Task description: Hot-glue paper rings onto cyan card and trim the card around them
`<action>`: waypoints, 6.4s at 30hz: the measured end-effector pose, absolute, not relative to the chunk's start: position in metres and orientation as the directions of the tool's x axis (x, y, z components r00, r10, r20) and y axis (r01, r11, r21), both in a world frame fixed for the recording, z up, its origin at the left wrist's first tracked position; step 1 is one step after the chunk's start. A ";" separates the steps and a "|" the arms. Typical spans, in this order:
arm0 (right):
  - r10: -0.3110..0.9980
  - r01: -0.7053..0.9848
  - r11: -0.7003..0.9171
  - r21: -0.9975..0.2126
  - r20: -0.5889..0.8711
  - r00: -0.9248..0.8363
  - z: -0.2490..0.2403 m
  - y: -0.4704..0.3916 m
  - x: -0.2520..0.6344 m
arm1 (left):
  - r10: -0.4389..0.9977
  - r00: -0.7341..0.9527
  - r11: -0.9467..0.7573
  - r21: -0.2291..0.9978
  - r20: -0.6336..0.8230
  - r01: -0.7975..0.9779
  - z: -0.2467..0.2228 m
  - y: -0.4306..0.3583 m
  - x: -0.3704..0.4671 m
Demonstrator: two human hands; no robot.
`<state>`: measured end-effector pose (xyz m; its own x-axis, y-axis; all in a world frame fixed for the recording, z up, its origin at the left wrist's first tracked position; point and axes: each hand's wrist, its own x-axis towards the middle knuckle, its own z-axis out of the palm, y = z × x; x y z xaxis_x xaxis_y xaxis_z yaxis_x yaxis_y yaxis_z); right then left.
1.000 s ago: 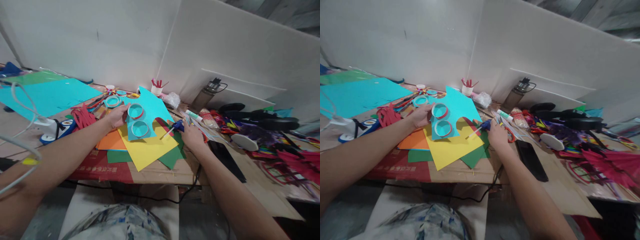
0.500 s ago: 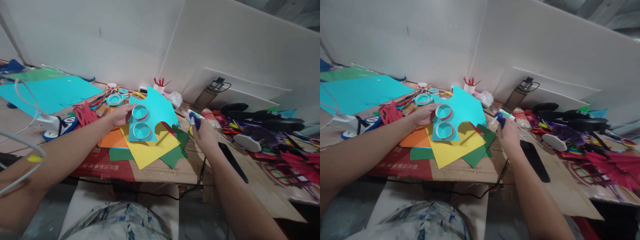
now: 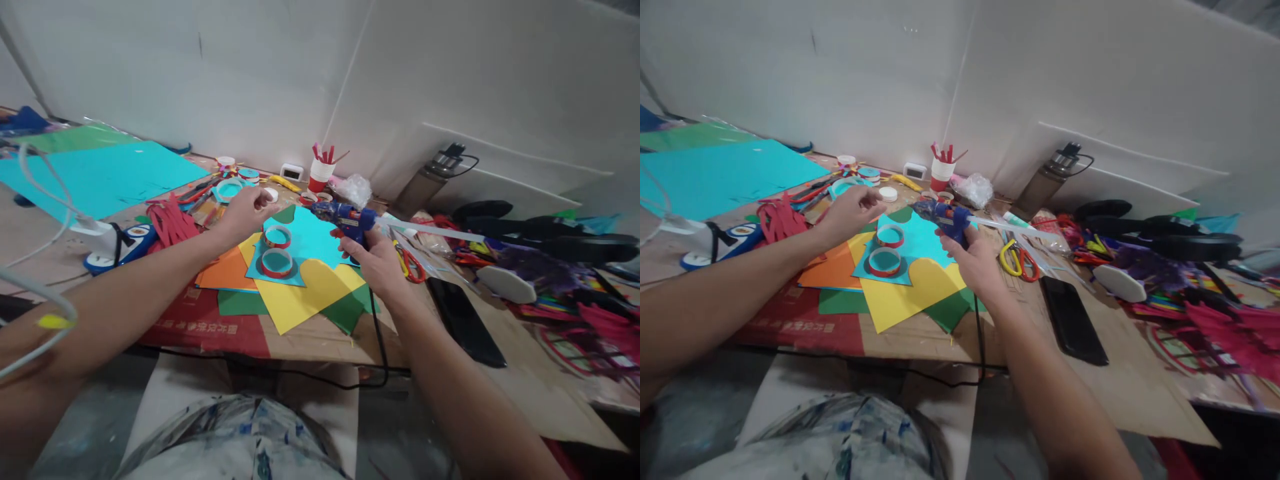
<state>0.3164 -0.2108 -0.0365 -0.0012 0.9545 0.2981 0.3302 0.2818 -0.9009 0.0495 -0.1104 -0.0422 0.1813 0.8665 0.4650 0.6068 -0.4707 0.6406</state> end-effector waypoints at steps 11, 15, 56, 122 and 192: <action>0.938 0.308 0.339 -0.889 0.345 -0.035 -0.029 -0.197 0.307 | 0.644 0.753 -0.722 0.430 0.131 0.542 -0.043 -0.136 0.038; 0.938 0.300 0.343 -0.890 0.345 -0.048 -0.038 -0.193 0.304 | 0.684 0.725 -0.698 0.361 0.078 0.619 -0.042 -0.147 0.039; 0.917 0.697 0.395 -0.598 0.306 -0.257 -0.036 -0.204 0.344 | 0.773 0.591 -0.613 0.508 0.229 0.605 -0.072 -0.146 0.062; 0.950 0.947 0.291 -0.134 0.162 -0.268 -0.024 -0.234 0.299 | 0.704 0.628 -0.709 0.393 0.332 0.586 -0.081 -0.142 0.064; 0.913 0.913 0.370 -0.173 0.252 -0.322 -0.043 -0.228 0.288 | 0.717 0.646 -0.695 0.348 0.263 0.629 -0.078 -0.139 0.067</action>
<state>0.2883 -0.2277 -0.0430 -0.3222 0.9125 0.2520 0.9128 0.3700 -0.1730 0.0666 -0.1394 -0.0777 0.6457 0.7167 0.2635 0.6292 -0.6949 0.3482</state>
